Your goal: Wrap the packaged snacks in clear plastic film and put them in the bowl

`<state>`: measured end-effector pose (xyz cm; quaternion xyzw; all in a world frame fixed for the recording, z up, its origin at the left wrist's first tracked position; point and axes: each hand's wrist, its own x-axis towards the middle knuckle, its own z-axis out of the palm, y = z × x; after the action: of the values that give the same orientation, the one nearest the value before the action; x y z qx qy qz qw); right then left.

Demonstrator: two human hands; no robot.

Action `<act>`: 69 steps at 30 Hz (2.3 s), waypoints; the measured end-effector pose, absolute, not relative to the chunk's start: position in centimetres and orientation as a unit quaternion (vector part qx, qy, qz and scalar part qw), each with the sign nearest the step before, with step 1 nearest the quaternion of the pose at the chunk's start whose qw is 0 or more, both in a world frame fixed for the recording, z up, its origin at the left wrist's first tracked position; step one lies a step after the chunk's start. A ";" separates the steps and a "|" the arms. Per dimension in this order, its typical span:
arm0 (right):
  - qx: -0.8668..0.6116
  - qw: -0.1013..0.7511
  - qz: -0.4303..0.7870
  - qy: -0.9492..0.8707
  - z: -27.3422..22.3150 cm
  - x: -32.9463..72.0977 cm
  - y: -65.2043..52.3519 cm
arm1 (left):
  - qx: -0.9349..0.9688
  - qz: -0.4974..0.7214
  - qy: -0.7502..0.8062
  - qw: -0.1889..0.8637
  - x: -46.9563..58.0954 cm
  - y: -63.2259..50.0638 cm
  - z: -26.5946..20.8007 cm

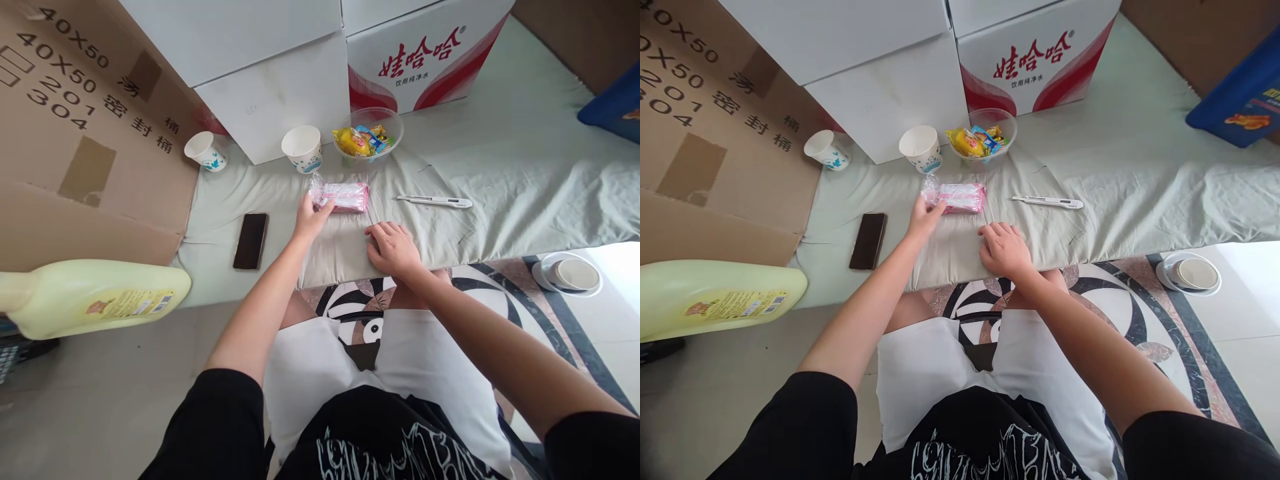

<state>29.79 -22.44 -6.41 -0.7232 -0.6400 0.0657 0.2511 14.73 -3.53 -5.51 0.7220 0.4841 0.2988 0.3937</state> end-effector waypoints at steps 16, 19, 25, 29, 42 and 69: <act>-0.722 0.267 0.073 -0.634 -6.6 29.9 -22.3 | 0.877 0.269 0.337 0.212 19.1 -5.0 -7.3; -0.719 0.298 0.071 -0.624 -6.8 30.1 -22.4 | 0.885 0.267 0.312 0.222 16.6 -5.8 -7.2; -0.718 0.335 0.075 -0.605 -6.8 30.3 -22.7 | 0.863 0.299 0.342 0.220 15.6 -8.5 -7.2; -0.725 0.353 0.083 -0.585 -6.7 30.3 -23.0 | 0.856 0.320 0.350 0.205 16.8 -9.2 -7.3; -0.718 0.436 0.085 -0.536 -7.2 30.9 -22.9 | 0.925 0.189 0.304 0.129 15.4 -12.2 -6.1; -0.818 0.349 0.022 -0.456 -1.7 37.4 -28.4 | 0.939 0.190 0.261 0.117 15.4 -12.4 -6.8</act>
<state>37.36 -28.38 -1.67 -0.8183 -0.4561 0.0220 0.3491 15.40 -12.42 -6.78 0.9391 0.2612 0.1902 0.1171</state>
